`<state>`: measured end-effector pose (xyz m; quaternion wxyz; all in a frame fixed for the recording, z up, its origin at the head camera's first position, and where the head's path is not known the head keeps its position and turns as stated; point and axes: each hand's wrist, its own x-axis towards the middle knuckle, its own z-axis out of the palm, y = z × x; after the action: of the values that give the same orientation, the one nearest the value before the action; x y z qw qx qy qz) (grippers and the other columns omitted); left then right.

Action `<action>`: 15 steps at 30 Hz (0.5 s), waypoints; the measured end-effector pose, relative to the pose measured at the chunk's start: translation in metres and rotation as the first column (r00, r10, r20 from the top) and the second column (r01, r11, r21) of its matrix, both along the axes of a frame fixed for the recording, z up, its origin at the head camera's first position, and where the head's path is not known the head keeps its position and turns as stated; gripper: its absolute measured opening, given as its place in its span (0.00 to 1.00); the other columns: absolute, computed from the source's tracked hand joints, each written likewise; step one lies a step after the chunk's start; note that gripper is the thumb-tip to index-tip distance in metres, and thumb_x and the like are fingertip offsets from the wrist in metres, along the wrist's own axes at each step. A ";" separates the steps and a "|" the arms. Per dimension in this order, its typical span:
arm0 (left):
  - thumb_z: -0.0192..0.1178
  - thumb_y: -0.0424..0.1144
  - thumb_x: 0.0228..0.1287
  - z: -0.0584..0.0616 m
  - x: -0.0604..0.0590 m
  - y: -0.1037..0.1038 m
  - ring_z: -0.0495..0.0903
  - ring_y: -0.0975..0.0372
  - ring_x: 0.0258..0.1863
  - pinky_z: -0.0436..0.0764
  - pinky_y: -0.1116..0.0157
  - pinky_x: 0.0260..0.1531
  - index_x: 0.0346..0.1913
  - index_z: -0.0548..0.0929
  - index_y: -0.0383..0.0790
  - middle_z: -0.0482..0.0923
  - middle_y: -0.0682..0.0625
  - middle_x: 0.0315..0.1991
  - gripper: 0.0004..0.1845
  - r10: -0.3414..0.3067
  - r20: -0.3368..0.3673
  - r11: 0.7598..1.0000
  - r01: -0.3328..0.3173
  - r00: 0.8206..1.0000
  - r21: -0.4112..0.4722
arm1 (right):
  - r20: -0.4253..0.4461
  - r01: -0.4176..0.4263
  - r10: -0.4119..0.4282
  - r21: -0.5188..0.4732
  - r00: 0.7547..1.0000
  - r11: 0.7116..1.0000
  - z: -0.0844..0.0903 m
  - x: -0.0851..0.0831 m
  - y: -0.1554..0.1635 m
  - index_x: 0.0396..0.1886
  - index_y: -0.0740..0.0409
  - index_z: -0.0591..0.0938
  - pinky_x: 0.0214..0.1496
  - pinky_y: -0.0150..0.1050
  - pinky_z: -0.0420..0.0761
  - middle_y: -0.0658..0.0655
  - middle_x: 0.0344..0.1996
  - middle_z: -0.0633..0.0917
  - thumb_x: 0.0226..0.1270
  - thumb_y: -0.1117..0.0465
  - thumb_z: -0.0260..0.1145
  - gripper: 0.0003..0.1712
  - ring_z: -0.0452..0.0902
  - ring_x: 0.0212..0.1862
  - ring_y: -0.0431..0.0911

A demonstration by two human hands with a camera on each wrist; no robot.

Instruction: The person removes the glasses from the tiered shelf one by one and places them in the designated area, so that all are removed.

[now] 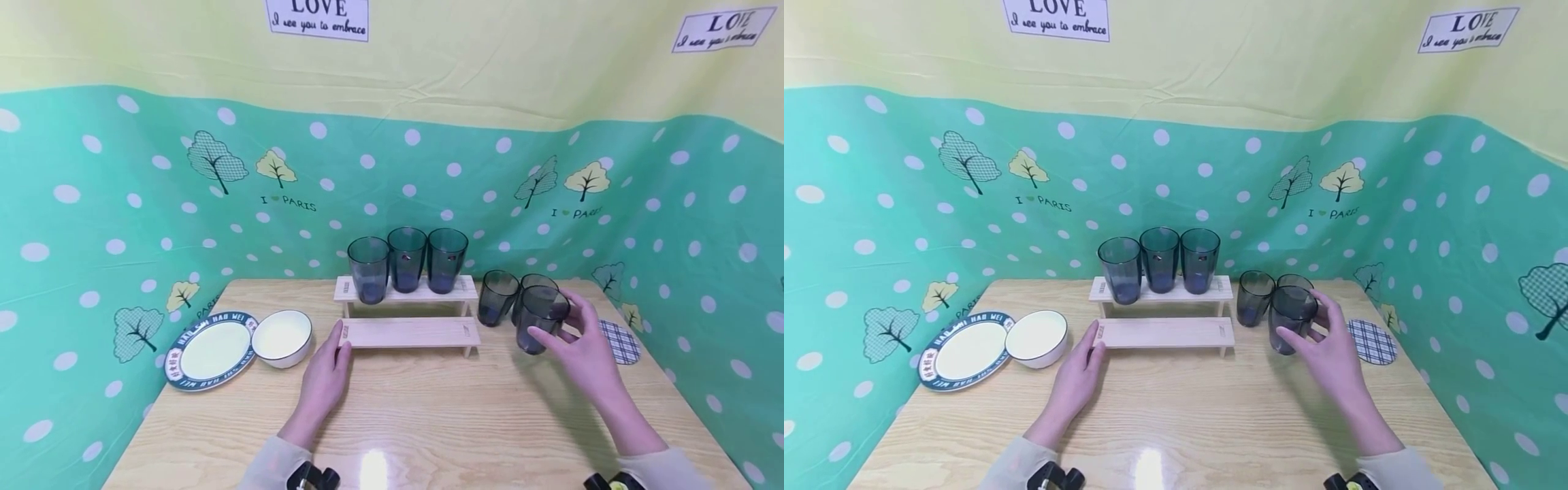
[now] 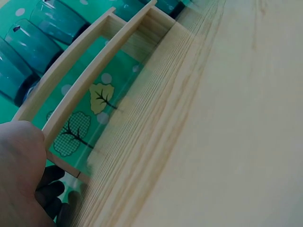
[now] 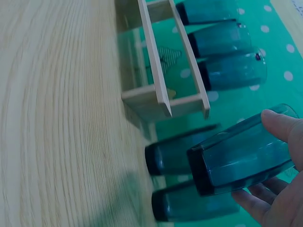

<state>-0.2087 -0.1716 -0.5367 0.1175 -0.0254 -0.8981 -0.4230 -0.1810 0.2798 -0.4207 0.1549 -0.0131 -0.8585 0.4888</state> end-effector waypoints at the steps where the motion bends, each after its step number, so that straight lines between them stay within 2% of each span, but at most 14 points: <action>1: 0.53 0.46 0.91 0.000 0.000 0.000 0.70 0.39 0.78 0.68 0.40 0.79 0.88 0.62 0.40 0.70 0.34 0.80 0.32 0.000 0.000 1.000 0.000 1.000 0.000 | 0.002 0.005 -0.005 0.002 1.000 1.000 0.000 0.000 0.003 0.89 0.54 0.58 0.55 0.19 0.81 0.69 0.69 0.76 0.70 0.53 0.83 0.58 0.77 0.69 0.62; 8: 0.53 0.46 0.91 0.001 0.000 0.000 0.70 0.40 0.79 0.67 0.40 0.80 0.88 0.62 0.39 0.69 0.34 0.80 0.32 -0.003 -0.002 1.000 0.003 1.000 0.001 | 0.030 0.074 -0.074 0.029 0.997 0.997 0.001 -0.002 0.028 0.91 0.50 0.55 0.53 0.16 0.80 0.64 0.69 0.76 0.71 0.47 0.82 0.60 0.76 0.61 0.39; 15: 0.53 0.46 0.91 0.001 0.000 0.000 0.70 0.40 0.79 0.68 0.41 0.80 0.88 0.62 0.40 0.70 0.34 0.80 0.32 0.001 -0.003 1.000 -0.001 1.000 -0.001 | 0.041 0.151 -0.154 0.056 0.987 0.987 -0.004 -0.009 0.051 0.91 0.50 0.54 0.48 0.16 0.80 0.66 0.70 0.75 0.70 0.43 0.82 0.62 0.78 0.61 0.49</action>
<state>-0.2086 -0.1713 -0.5359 0.1188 -0.0255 -0.8981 -0.4226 -0.1899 0.3308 -0.4249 0.1728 -0.0857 -0.8708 0.4521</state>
